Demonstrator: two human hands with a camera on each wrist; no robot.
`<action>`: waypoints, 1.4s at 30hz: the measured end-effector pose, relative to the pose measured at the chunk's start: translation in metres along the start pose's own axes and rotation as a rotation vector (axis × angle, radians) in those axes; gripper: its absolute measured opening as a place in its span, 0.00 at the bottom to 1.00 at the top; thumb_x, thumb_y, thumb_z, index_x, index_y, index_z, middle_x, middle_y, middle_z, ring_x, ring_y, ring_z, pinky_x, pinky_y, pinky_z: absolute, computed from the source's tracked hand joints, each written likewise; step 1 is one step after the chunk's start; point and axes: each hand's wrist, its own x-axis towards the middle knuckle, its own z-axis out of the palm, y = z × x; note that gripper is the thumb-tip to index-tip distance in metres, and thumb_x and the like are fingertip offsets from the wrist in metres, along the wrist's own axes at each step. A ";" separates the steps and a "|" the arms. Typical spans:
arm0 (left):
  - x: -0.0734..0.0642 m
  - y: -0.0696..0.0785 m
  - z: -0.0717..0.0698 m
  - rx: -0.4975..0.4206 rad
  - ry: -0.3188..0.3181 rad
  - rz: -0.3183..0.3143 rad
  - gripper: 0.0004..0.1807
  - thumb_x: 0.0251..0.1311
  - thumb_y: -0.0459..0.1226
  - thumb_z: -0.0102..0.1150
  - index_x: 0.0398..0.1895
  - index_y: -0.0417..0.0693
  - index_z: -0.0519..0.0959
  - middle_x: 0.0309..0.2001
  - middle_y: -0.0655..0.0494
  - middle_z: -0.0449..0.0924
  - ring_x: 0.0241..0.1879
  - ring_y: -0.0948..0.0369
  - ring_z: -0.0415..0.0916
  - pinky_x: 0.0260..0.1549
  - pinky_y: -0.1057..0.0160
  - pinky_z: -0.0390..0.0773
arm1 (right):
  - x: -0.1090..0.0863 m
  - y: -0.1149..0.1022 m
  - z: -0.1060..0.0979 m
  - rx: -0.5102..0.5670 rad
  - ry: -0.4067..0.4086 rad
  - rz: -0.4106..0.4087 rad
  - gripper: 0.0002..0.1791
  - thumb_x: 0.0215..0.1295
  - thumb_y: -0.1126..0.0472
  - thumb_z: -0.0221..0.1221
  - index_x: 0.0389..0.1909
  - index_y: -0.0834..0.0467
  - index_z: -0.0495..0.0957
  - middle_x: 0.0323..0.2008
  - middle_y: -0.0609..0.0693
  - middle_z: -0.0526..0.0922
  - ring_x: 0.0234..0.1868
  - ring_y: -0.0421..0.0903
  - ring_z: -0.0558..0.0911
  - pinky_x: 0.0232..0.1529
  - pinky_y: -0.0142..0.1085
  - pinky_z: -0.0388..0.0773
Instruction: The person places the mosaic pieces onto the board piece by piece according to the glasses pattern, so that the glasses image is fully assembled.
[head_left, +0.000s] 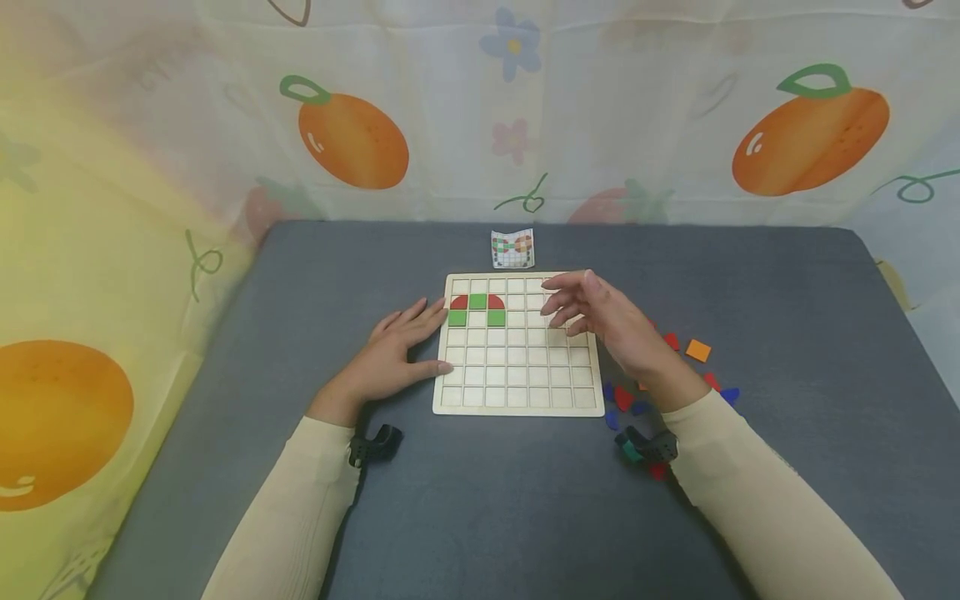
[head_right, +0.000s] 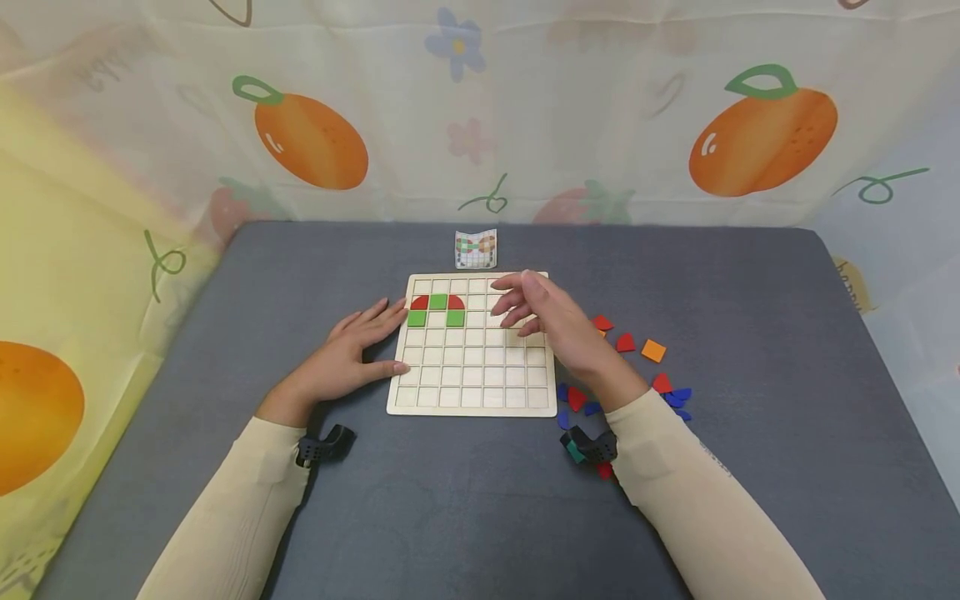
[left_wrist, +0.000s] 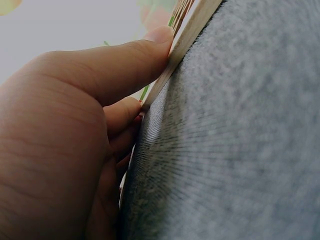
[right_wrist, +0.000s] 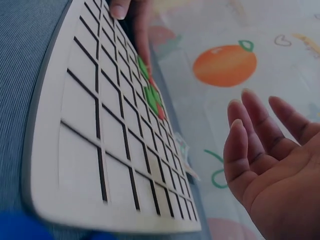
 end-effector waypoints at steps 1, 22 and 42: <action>0.000 0.000 0.000 0.000 0.000 0.000 0.52 0.71 0.58 0.70 0.89 0.56 0.55 0.87 0.65 0.48 0.86 0.59 0.35 0.80 0.43 0.35 | -0.003 -0.001 -0.002 -0.005 0.000 -0.010 0.44 0.87 0.32 0.38 0.74 0.69 0.71 0.56 0.64 0.80 0.54 0.58 0.81 0.53 0.43 0.78; -0.002 -0.002 -0.001 -0.003 0.000 0.004 0.53 0.70 0.59 0.71 0.89 0.56 0.55 0.87 0.64 0.48 0.86 0.59 0.35 0.79 0.43 0.35 | -0.068 0.015 -0.052 -0.054 0.079 -0.097 0.28 0.92 0.47 0.34 0.70 0.54 0.78 0.54 0.63 0.82 0.52 0.54 0.81 0.51 0.41 0.75; -0.002 -0.002 -0.003 -0.003 -0.004 0.014 0.52 0.71 0.58 0.70 0.89 0.54 0.55 0.87 0.63 0.48 0.86 0.58 0.36 0.79 0.42 0.35 | -0.125 0.037 -0.089 -0.470 0.194 0.049 0.18 0.80 0.67 0.62 0.67 0.64 0.79 0.52 0.51 0.85 0.46 0.41 0.84 0.43 0.27 0.79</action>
